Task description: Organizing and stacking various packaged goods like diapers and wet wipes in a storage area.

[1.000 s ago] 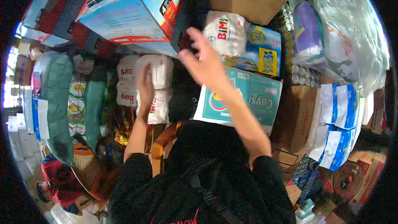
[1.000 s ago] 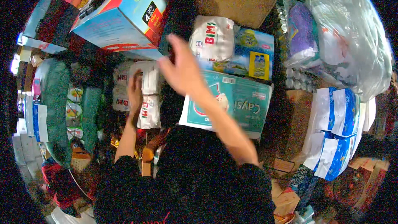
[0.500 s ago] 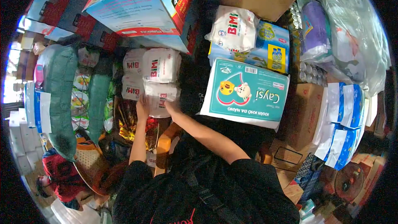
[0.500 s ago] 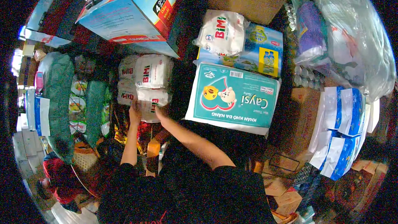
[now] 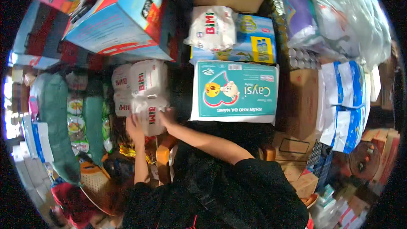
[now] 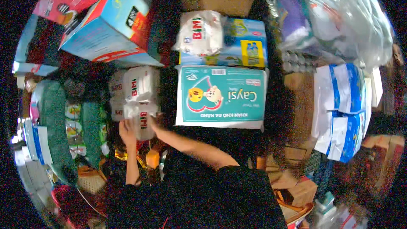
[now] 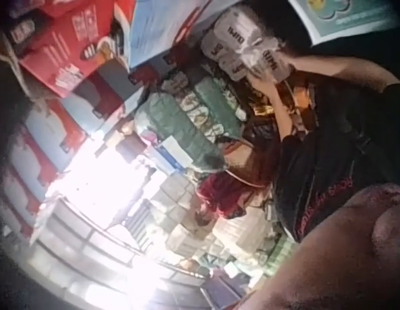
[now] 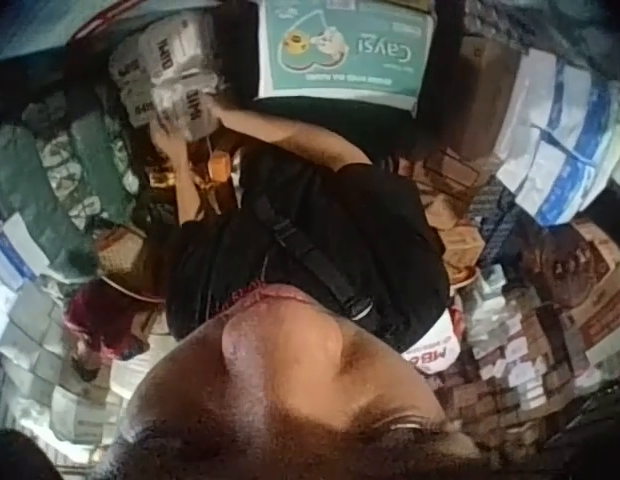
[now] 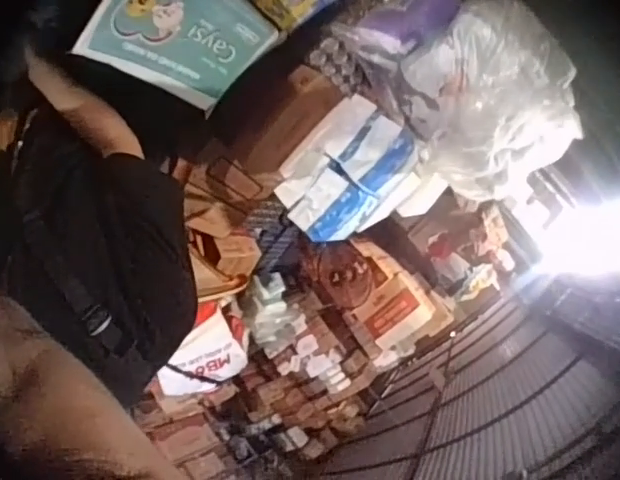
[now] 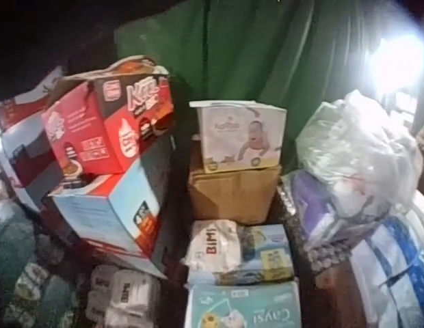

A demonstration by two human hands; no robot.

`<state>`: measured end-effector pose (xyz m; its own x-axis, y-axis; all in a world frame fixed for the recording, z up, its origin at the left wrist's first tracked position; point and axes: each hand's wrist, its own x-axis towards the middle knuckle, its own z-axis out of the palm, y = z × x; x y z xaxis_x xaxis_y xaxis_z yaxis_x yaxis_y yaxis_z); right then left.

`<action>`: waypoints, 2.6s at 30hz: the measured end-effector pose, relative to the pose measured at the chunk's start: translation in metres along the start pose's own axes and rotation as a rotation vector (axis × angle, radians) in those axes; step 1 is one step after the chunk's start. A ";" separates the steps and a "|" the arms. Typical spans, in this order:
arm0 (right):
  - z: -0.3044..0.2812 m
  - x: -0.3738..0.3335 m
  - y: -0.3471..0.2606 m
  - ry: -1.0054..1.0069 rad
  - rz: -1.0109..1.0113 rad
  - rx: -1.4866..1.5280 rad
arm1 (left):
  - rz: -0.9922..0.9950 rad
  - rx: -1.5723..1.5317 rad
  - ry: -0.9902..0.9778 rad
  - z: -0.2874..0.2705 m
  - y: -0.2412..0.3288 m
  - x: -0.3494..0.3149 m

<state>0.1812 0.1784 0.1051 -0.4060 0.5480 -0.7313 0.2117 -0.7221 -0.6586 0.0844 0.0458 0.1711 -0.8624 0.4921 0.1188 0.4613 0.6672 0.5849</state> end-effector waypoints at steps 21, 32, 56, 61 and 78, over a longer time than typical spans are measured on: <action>-0.179 -0.173 -0.327 0.256 -1.498 -0.440 | 0.085 -0.842 0.072 -0.031 0.326 0.071; -0.352 -0.024 -0.431 0.592 -1.262 -0.575 | 0.680 -0.423 -0.472 0.142 0.476 0.155; -0.437 0.100 -0.404 0.429 -0.904 -0.779 | 0.991 0.453 -0.214 0.270 0.457 0.183; -0.411 0.070 -0.407 0.562 -0.893 -0.889 | 0.979 0.159 -0.231 0.213 0.451 0.182; -0.179 -0.139 -0.326 -0.467 -1.046 -0.495 | 0.451 -0.123 0.135 -0.009 0.137 0.124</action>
<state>0.3273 0.4133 0.3897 -0.8365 0.4878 0.2497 -0.1330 0.2613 -0.9560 0.0391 0.1929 0.2730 -0.6051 0.6350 0.4802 0.7743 0.3290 0.5406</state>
